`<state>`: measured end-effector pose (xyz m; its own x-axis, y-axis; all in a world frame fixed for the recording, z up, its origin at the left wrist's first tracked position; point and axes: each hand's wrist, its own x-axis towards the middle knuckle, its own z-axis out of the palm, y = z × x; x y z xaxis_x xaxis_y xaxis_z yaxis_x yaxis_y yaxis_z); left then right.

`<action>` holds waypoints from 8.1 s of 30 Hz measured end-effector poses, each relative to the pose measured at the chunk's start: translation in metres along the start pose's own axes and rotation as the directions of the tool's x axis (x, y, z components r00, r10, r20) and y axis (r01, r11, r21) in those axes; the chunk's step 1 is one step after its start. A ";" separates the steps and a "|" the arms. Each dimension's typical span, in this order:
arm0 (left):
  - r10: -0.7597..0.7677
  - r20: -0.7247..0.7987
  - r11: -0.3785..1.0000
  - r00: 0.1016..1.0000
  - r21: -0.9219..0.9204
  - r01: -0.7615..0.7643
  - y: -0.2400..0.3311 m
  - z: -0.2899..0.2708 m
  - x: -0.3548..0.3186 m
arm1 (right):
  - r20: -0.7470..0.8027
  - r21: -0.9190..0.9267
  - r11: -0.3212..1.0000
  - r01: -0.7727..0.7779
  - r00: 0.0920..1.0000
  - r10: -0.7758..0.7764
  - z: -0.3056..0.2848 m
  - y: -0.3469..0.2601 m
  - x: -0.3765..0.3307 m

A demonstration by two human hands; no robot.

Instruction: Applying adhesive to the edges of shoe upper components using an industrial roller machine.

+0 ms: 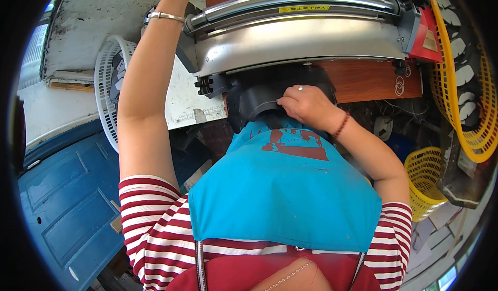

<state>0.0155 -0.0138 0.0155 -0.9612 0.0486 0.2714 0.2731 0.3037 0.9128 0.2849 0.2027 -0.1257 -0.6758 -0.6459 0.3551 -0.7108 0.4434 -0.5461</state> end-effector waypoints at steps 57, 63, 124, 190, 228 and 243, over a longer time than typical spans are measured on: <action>-0.256 0.587 0.664 0.768 0.684 -0.301 -0.072 0.039 -0.010 | -0.265 -0.472 0.863 -0.180 0.963 0.056 -0.057 0.037 0.073; -0.190 0.445 0.883 0.875 0.467 -0.046 -0.053 0.027 0.007 | 0.033 -0.219 0.956 -0.197 0.977 0.209 0.027 0.023 0.025; -0.111 0.523 0.799 0.845 0.553 -0.237 -0.078 0.053 0.018 | -0.322 -0.154 0.979 -0.135 0.944 0.080 -0.022 0.027 0.011; 0.167 0.555 0.853 0.815 0.334 -0.402 -0.100 0.080 0.019 | -0.173 -0.211 0.977 -0.028 0.985 -0.009 -0.007 0.019 0.031; -0.478 0.717 0.652 0.508 0.677 -0.341 -0.147 0.162 0.104 | -0.244 0.204 0.900 -0.385 0.870 0.428 -0.060 -0.010 -0.012; -0.152 0.906 0.301 0.394 0.423 -0.855 -0.215 0.193 0.096 | -0.271 0.266 0.841 -0.472 0.801 0.535 -0.067 -0.002 -0.017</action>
<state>-0.1430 0.1096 -0.2141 -0.4551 0.8354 -0.3082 0.8879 0.4520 -0.0857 0.2845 0.2546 -0.0794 -0.9739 -0.1119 0.1977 -0.2270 0.5120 -0.8284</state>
